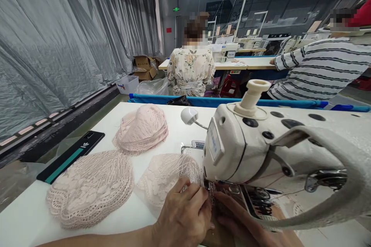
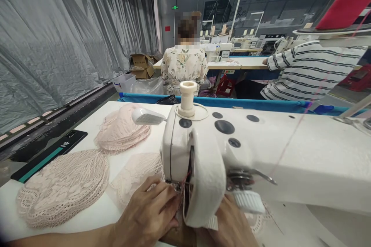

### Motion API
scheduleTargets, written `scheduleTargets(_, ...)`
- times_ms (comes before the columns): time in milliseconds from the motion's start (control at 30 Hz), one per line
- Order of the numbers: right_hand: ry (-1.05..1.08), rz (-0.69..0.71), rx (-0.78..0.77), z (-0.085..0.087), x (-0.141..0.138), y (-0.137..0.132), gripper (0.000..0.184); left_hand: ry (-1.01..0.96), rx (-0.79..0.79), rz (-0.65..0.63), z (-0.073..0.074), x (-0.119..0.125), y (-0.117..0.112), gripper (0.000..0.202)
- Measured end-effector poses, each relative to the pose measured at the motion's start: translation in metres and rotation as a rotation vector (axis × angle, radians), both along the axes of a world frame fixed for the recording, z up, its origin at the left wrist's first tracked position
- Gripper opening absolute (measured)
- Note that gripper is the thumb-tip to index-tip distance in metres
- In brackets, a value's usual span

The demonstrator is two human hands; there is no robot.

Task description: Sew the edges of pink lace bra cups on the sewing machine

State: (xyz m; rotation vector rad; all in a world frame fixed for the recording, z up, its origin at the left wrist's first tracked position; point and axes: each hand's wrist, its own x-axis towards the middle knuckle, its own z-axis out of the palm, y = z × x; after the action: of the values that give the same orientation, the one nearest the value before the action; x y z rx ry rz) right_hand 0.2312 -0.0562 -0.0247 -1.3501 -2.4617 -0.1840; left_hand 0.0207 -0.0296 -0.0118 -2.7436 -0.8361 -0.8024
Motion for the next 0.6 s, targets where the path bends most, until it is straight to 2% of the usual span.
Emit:
scheduleTargets(467, -0.035, 0.028, 0.050, -0.009, 0.003, 0.003, 0.032, -0.009, -0.031, -0.011, -0.001, 0.000, 0.002, 0.018)
scheduleTargets(600, -0.043, 0.016, 0.090, -0.012, 0.006, 0.004, 0.025, -0.078, -0.038, -0.024, 0.002, -0.001, 0.003, 0.015)
